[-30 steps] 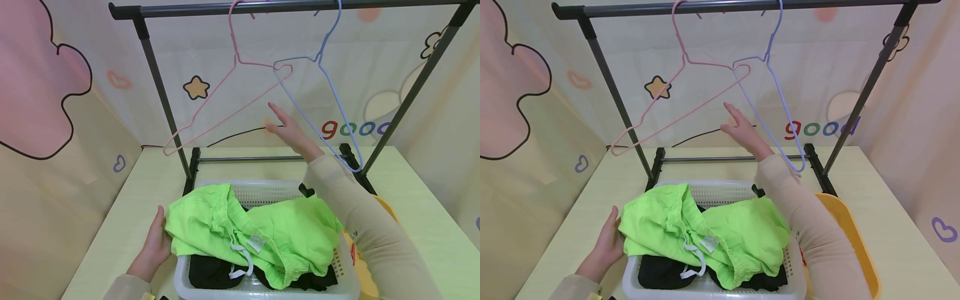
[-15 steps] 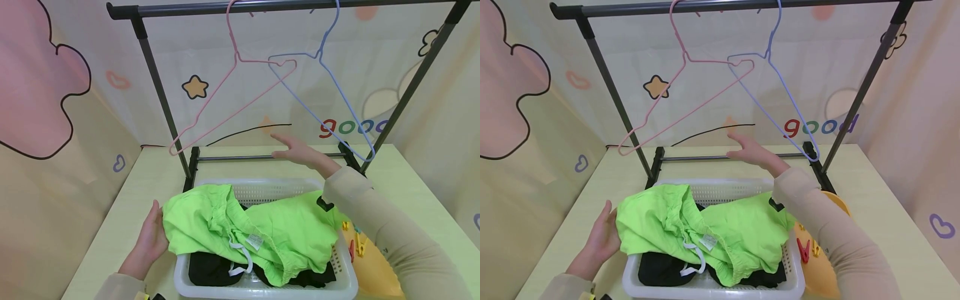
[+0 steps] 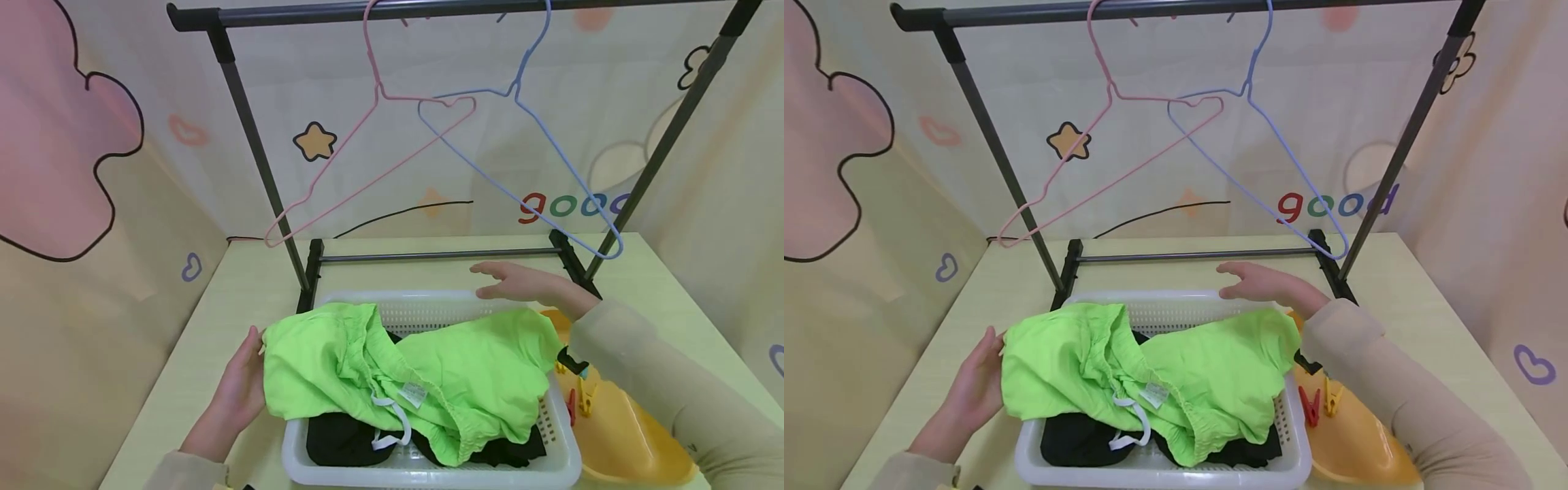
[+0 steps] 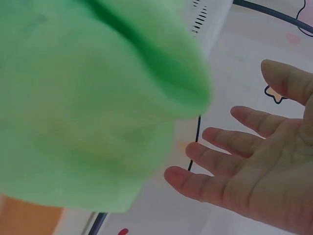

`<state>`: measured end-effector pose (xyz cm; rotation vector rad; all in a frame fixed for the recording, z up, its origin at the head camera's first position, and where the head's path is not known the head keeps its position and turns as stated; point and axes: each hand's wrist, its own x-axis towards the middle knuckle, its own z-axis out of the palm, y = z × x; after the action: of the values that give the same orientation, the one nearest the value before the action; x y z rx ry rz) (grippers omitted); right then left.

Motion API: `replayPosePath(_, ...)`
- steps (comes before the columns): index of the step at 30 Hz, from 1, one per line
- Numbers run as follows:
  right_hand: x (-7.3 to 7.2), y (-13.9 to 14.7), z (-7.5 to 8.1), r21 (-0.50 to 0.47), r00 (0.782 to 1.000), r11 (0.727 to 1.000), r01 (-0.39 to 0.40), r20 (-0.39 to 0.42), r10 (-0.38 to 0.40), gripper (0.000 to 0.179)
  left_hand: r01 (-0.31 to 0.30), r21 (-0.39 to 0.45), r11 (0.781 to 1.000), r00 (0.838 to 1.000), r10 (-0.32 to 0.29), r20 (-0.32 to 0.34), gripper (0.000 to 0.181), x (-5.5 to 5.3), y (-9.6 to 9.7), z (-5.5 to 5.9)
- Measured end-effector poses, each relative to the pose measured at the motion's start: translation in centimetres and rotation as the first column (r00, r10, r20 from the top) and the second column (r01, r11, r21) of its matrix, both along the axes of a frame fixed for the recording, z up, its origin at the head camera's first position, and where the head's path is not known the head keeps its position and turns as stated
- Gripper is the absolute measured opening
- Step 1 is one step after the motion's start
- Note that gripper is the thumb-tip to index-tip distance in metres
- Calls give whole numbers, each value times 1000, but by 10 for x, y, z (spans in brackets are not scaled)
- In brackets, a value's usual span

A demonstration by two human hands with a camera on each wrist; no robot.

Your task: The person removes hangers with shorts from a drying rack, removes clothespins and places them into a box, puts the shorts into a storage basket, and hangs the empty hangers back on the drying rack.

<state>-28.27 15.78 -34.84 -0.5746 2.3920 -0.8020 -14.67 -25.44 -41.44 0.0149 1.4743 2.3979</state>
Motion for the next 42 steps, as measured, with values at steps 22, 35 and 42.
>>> replayPosePath(22,40,25,-27,-52,993,999,13,-115,-19,59,125,68,990,985,-115,-128,37,0,0,-3)
replayPosePath(35,62,35,-26,-54,992,998,45,-112,-51,68,116,-171,979,986,-133,-96,45,3,5,5)
replayPosePath(42,71,32,-16,36,977,995,90,-195,-82,66,103,-292,951,976,-154,-157,48,5,12,14)
